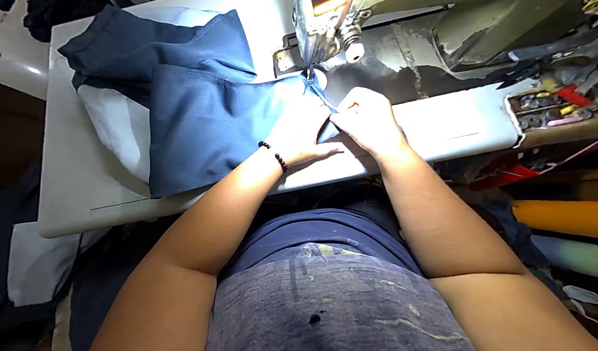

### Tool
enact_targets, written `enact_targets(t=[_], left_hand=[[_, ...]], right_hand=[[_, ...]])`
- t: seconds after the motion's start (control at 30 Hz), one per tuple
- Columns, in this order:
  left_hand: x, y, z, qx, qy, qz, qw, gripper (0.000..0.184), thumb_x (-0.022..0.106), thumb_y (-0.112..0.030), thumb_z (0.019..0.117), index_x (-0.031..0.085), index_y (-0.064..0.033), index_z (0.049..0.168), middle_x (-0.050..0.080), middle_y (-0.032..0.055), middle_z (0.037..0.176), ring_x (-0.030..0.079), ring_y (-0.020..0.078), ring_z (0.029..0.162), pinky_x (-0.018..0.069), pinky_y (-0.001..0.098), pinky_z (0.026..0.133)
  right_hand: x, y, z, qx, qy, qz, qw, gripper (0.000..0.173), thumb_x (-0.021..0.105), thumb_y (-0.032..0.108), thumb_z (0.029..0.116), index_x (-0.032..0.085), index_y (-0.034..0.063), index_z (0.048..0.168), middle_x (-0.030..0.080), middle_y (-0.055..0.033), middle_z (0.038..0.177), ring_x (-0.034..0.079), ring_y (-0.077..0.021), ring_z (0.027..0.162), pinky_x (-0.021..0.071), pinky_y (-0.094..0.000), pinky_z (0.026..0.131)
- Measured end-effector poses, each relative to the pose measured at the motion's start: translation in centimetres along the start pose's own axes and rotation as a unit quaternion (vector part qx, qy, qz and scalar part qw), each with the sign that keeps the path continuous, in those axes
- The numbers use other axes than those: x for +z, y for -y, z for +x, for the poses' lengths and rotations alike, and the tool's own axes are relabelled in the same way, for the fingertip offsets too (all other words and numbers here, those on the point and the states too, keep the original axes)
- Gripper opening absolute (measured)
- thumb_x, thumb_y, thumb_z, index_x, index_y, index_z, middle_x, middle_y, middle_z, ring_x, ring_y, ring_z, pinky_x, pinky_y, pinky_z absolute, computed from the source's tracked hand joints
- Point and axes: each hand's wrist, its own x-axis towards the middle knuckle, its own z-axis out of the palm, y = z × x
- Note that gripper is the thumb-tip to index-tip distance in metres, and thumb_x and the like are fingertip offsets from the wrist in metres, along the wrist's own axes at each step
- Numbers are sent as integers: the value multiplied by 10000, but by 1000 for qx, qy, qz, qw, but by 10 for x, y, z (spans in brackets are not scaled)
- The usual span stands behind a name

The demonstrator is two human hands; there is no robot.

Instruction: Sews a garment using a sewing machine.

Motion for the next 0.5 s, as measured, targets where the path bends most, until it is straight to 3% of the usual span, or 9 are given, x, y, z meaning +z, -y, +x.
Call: enact_targets(t=[0.03, 0.07, 0.13, 0.2, 0.3, 0.37, 0.5], left_hand=[[-1, -1, 9, 9, -15, 31, 999, 593, 652, -548, 913, 695, 2, 1132, 680, 214, 1165, 624, 388, 1182, 453, 527, 1050], [-2, -1, 18, 16, -28, 55, 998, 416, 695, -378, 908, 692, 4, 1071, 693, 214, 1055, 662, 395, 1078, 487, 521, 978], [-3, -1, 30, 29, -44, 76, 996, 175, 665, -100, 906, 677, 13, 1039, 674, 231, 997, 671, 417, 987, 512, 530, 878], [-1, 1, 31, 63, -72, 71, 993, 116, 601, 21, 920, 695, 23, 988, 662, 227, 971, 672, 410, 952, 535, 507, 838], [1, -2, 14, 57, -76, 43, 995, 139, 602, 32, 911, 726, 7, 966, 667, 199, 951, 656, 386, 982, 518, 496, 873], [1, -6, -3, 9, -59, 4, 998, 206, 626, -4, 894, 742, -24, 1063, 689, 182, 1011, 662, 369, 1032, 514, 512, 928], [-1, -13, -32, -36, -14, -65, 997, 447, 564, -85, 905, 645, -29, 1341, 625, 181, 1398, 541, 349, 1367, 376, 482, 1171]], right_hand=[[-1, 1, 1, 25, -5, 11, 1000, 132, 737, 86, 868, 666, 10, 950, 629, -86, 819, 583, -137, 690, 504, -335, 651], [-2, 2, 2, 36, -13, 16, 999, 138, 722, 67, 858, 667, 16, 974, 641, -89, 842, 601, -134, 697, 522, -329, 655], [-4, 3, 3, 33, -23, 16, 999, 148, 703, 41, 857, 664, 7, 995, 641, -100, 876, 601, -137, 713, 519, -325, 665], [-2, 0, 2, 17, -33, 15, 999, 129, 689, 39, 836, 665, 18, 961, 642, -86, 863, 595, -131, 705, 507, -320, 654], [4, -1, -4, -11, -31, 3, 999, 82, 667, 42, 843, 670, 30, 924, 629, -62, 811, 568, -124, 677, 479, -318, 628], [9, -2, -9, -42, -36, -20, 998, 60, 646, 45, 862, 679, 27, 909, 630, -69, 772, 574, -149, 660, 475, -342, 607], [16, 1, -13, -107, -41, -65, 991, 77, 597, 53, 889, 666, 19, 881, 637, -106, 751, 618, -225, 674, 486, -408, 602]])
